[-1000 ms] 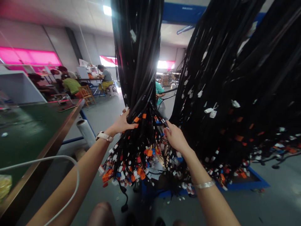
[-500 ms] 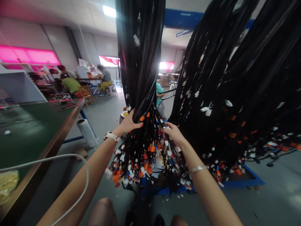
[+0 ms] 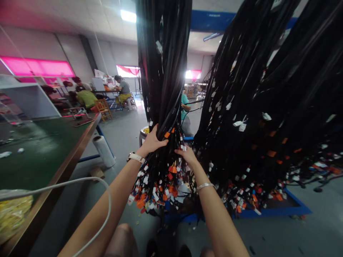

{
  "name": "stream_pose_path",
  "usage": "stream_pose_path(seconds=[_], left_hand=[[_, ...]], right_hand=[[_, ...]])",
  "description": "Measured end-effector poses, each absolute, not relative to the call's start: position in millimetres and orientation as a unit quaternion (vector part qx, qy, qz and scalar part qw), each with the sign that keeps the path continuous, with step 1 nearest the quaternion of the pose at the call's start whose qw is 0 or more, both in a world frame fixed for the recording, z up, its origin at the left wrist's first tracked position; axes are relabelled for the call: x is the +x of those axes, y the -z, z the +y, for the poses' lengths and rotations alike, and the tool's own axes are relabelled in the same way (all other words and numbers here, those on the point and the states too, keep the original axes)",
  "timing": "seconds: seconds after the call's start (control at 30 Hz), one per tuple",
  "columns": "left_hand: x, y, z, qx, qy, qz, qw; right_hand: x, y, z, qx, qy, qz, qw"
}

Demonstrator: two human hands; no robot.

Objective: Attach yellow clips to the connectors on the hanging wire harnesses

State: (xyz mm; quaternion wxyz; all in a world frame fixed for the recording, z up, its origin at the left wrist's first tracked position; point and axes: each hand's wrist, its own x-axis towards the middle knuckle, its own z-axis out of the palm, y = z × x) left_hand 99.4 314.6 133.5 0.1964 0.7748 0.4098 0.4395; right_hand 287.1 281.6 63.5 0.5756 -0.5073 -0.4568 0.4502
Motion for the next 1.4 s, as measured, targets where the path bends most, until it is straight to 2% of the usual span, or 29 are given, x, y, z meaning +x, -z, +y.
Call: stream_pose_path(seconds=[0.2, 0.37, 0.77, 0.9, 0.97, 1.0, 1.07, 1.3, 1.4], left_hand=[[99, -132, 317, 0.771, -0.439, 0.414, 0.203], [99, -130, 316, 0.765, -0.45, 0.41, 0.21], [99, -130, 315, 0.764, -0.444, 0.413, 0.219], [97, -131, 317, 0.763, -0.442, 0.404, 0.244], [97, -135, 313, 0.758, -0.442, 0.389, 0.281], [99, -139, 310, 0.754, -0.442, 0.384, 0.298], [106, -146, 300, 0.742, -0.444, 0.394, 0.311], [136, -163, 270, 0.728, -0.429, 0.509, 0.165], [136, -163, 270, 0.73, -0.393, 0.549, 0.103]], right_hand=[[300, -74, 267, -0.474, -0.575, -0.443, 0.499], [304, -79, 254, -0.458, -0.626, -0.419, 0.473], [284, -118, 211, -0.41, -0.671, -0.348, 0.511], [252, -119, 202, -0.446, -0.619, -0.377, 0.525], [231, -116, 200, -0.474, -0.534, -0.449, 0.537], [221, -115, 200, -0.52, -0.465, -0.491, 0.523], [202, -115, 201, -0.657, -0.303, -0.55, 0.417], [173, -117, 199, -0.702, -0.201, -0.589, 0.347], [181, -103, 195, -0.656, -0.194, -0.616, 0.39]])
